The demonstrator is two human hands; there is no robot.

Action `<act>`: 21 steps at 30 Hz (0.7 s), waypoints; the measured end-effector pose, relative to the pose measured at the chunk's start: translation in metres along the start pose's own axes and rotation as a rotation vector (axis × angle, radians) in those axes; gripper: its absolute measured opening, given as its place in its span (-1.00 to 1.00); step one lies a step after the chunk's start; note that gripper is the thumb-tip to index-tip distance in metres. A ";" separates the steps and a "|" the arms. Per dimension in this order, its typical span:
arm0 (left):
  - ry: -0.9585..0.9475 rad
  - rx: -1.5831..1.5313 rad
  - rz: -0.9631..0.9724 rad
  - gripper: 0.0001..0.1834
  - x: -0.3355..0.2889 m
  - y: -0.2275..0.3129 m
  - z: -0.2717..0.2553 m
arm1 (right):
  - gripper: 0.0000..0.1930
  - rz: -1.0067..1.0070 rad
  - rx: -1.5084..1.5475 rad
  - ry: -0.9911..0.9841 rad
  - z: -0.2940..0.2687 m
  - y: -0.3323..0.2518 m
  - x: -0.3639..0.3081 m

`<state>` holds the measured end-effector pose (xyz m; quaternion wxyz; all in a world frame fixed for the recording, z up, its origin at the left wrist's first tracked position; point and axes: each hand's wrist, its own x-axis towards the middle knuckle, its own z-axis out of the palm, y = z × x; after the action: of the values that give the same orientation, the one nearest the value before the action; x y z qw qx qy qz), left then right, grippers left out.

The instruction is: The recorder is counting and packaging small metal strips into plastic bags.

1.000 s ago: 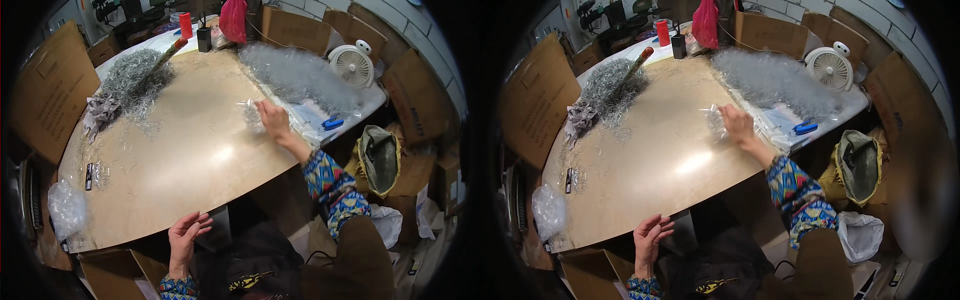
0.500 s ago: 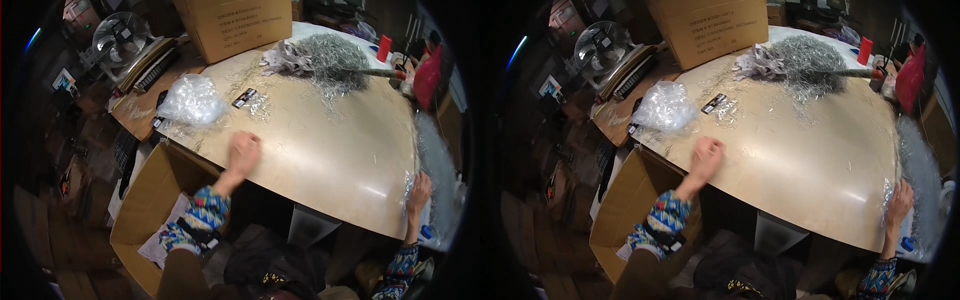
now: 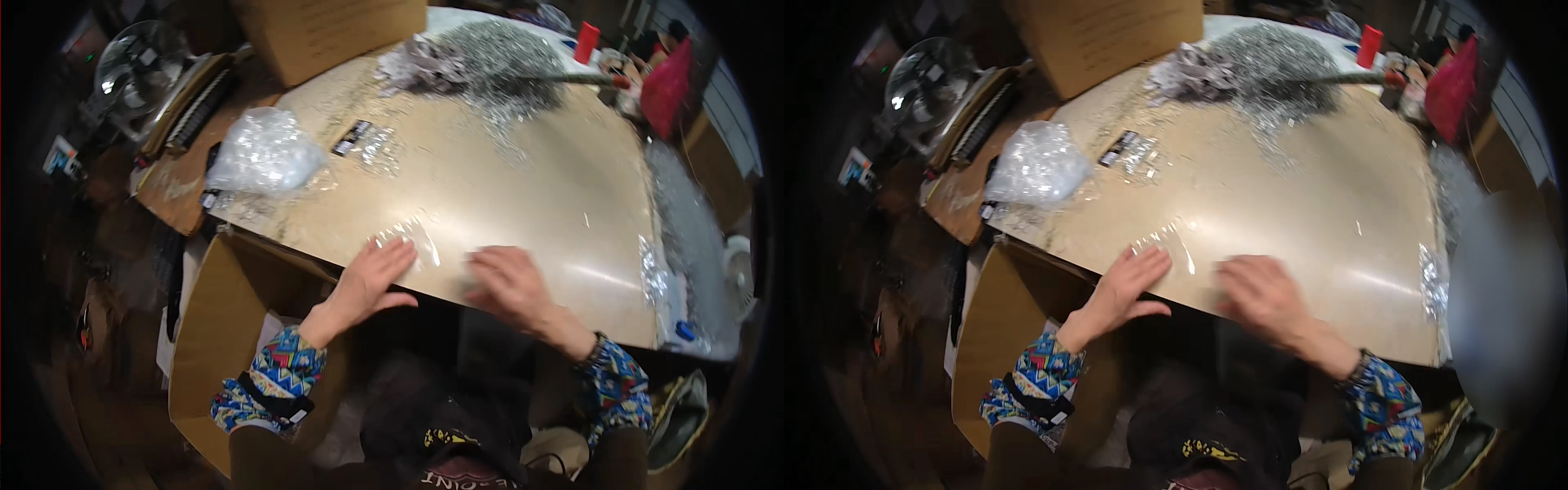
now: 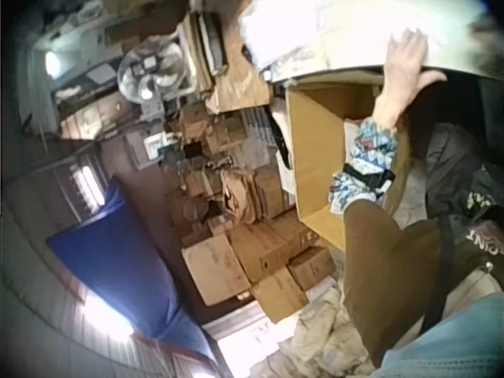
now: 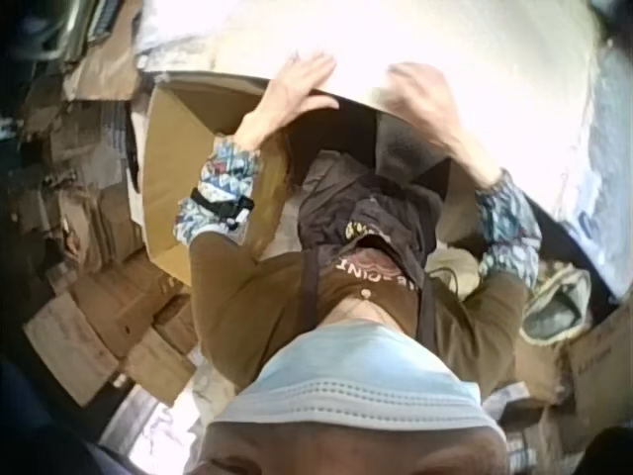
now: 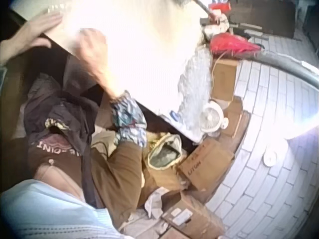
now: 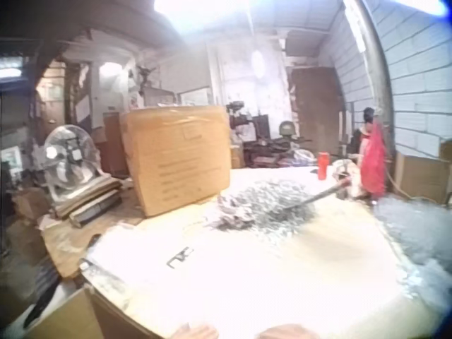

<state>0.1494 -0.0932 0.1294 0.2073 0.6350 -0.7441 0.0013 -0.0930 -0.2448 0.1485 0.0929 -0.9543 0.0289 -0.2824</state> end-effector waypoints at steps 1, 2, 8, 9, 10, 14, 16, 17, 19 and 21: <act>0.002 -0.110 0.112 -0.53 -0.002 0.014 0.003 | -0.48 -0.073 0.017 -0.042 0.001 -0.019 0.013; 0.171 -0.131 0.213 -0.63 -0.008 0.020 0.013 | -0.45 -0.128 0.021 -0.107 -0.002 -0.036 0.023; 0.132 -0.821 -0.316 -0.93 -0.022 0.090 0.007 | -0.68 0.253 0.482 -0.203 0.009 -0.051 -0.020; 0.061 -0.987 -0.410 -0.93 -0.026 0.098 0.005 | -0.72 0.300 0.618 -0.166 0.000 -0.057 -0.023; -0.017 -1.151 -0.506 -0.91 -0.029 0.106 0.006 | -0.76 0.351 0.754 -0.125 -0.008 -0.062 -0.027; -0.303 -1.785 -0.739 -0.80 -0.035 0.109 0.017 | -0.84 0.775 1.170 -0.315 -0.031 -0.078 -0.044; -0.542 -1.716 -0.762 -0.86 -0.043 0.103 0.023 | -0.83 0.781 1.259 -0.358 -0.029 -0.076 -0.069; -0.616 -1.548 -0.747 -0.83 -0.049 0.099 0.030 | -0.83 0.771 1.207 -0.437 -0.030 -0.075 -0.078; -0.728 -1.273 -0.685 -0.82 -0.061 0.097 0.045 | -0.83 0.782 1.171 -0.514 -0.030 -0.078 -0.099; -0.548 -1.014 -0.344 -0.87 -0.066 0.105 0.073 | -0.79 0.607 0.870 -0.681 -0.015 -0.079 -0.135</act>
<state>0.0349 -0.0301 0.0696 0.2822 0.5454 -0.5649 -0.5512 -0.2138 -0.1548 0.1043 0.5525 -0.8149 0.1498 0.0906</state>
